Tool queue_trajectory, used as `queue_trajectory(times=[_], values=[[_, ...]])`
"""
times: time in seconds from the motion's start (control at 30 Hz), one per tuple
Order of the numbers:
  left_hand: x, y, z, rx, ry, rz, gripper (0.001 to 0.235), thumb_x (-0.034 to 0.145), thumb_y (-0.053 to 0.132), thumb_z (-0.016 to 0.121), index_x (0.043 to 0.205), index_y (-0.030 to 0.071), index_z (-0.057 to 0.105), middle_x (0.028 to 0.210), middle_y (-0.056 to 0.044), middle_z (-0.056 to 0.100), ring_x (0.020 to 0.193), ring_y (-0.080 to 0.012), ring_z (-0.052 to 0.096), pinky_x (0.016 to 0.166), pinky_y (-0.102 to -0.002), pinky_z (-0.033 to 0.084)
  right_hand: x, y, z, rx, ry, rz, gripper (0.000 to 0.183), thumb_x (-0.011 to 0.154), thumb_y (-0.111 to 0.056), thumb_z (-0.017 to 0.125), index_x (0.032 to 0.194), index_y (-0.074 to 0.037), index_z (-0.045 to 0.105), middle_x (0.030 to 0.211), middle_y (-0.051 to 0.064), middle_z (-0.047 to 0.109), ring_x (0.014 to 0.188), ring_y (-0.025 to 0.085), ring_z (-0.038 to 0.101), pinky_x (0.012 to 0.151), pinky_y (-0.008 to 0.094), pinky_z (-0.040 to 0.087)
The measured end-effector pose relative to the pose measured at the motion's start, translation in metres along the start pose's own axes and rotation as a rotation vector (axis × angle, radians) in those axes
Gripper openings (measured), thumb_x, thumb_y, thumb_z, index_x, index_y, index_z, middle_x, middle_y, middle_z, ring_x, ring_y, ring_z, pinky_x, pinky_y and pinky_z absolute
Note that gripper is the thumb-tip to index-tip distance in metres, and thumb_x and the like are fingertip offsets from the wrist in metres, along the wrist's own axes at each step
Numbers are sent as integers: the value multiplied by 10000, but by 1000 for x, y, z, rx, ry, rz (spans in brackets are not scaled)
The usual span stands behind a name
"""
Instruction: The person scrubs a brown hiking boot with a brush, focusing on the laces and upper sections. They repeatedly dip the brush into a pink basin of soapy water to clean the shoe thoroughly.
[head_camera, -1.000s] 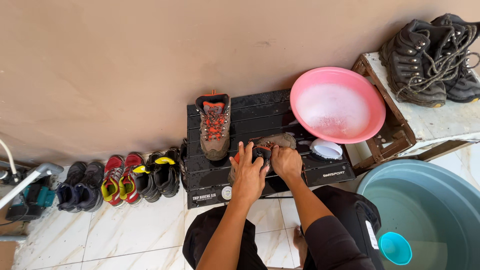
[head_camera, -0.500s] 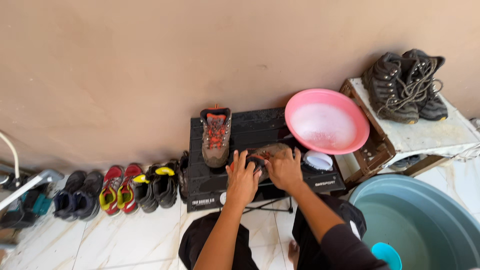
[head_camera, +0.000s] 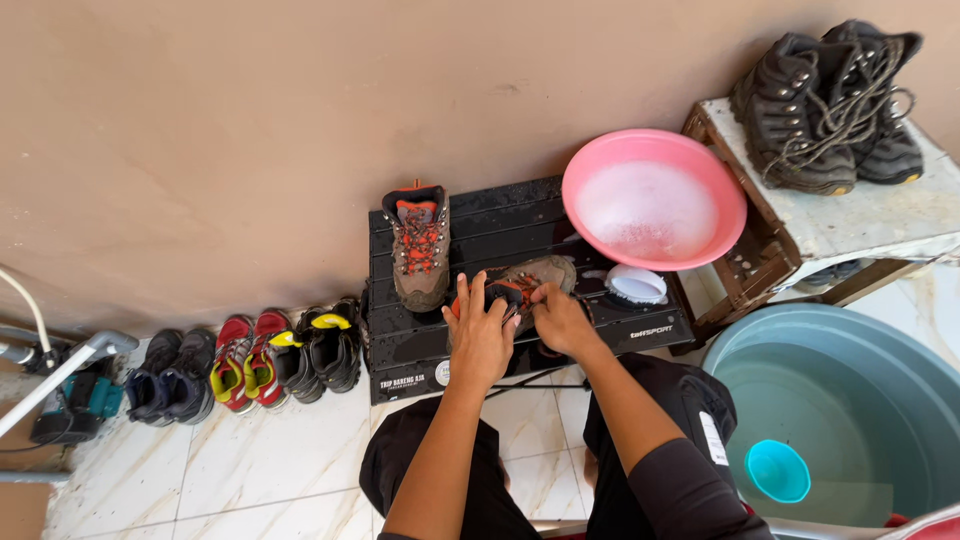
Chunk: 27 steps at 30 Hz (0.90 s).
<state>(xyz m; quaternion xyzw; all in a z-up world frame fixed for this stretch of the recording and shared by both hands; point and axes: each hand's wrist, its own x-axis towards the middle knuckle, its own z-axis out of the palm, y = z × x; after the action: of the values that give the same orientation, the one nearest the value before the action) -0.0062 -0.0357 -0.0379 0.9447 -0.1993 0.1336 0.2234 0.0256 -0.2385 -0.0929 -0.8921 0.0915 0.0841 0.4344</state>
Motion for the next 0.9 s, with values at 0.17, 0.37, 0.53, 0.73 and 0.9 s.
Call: queue_trajectory(times=[0.17, 0.37, 0.53, 0.73, 0.9], values=[[3, 6, 2, 23, -7, -10, 325, 1097, 374, 702, 1239, 89, 767, 1778, -224, 393, 1724, -517, 206, 1156, -888, 337, -35, -51, -29, 29, -2, 130, 587, 1037, -471, 419, 1068, -54, 831, 1158, 303, 800, 1226, 533, 720, 1073, 612, 561], [2, 6, -1, 23, -35, 10, 299, 1055, 364, 732, 1170, 88, 744, 1765, -230, 396, 1717, -541, 208, 1131, -910, 336, -7, -47, -3, -74, 248, 363, 638, 958, -645, 502, 954, -143, 895, 1036, 190, 849, 1109, 445, 798, 920, 568, 632], [-1, 5, -2, -52, -96, 59, 243, 1075, 310, 721, 1131, 77, 759, 1705, -247, 466, 1699, -584, 221, 1114, -941, 314, -4, -44, 2, -140, 245, 385, 700, 1052, -579, 455, 1055, -22, 879, 1087, 262, 840, 1125, 486, 792, 959, 592, 639], [3, 2, 12, -60, -63, 70, 218, 1083, 300, 702, 1089, 95, 775, 1617, -211, 584, 1689, -545, 284, 1144, -932, 271, 21, -27, 10, -219, 257, 356, 707, 1094, -579, 427, 1023, -44, 885, 1044, 274, 839, 1078, 518, 797, 920, 628, 646], [2, -7, 19, -31, -45, 66, 258, 1018, 323, 735, 1166, 112, 745, 1643, -146, 583, 1698, -501, 294, 1157, -906, 322, 25, -26, 12, -433, 299, 265, 671, 1108, -564, 406, 977, -118, 890, 952, 200, 850, 970, 435, 843, 835, 541, 686]])
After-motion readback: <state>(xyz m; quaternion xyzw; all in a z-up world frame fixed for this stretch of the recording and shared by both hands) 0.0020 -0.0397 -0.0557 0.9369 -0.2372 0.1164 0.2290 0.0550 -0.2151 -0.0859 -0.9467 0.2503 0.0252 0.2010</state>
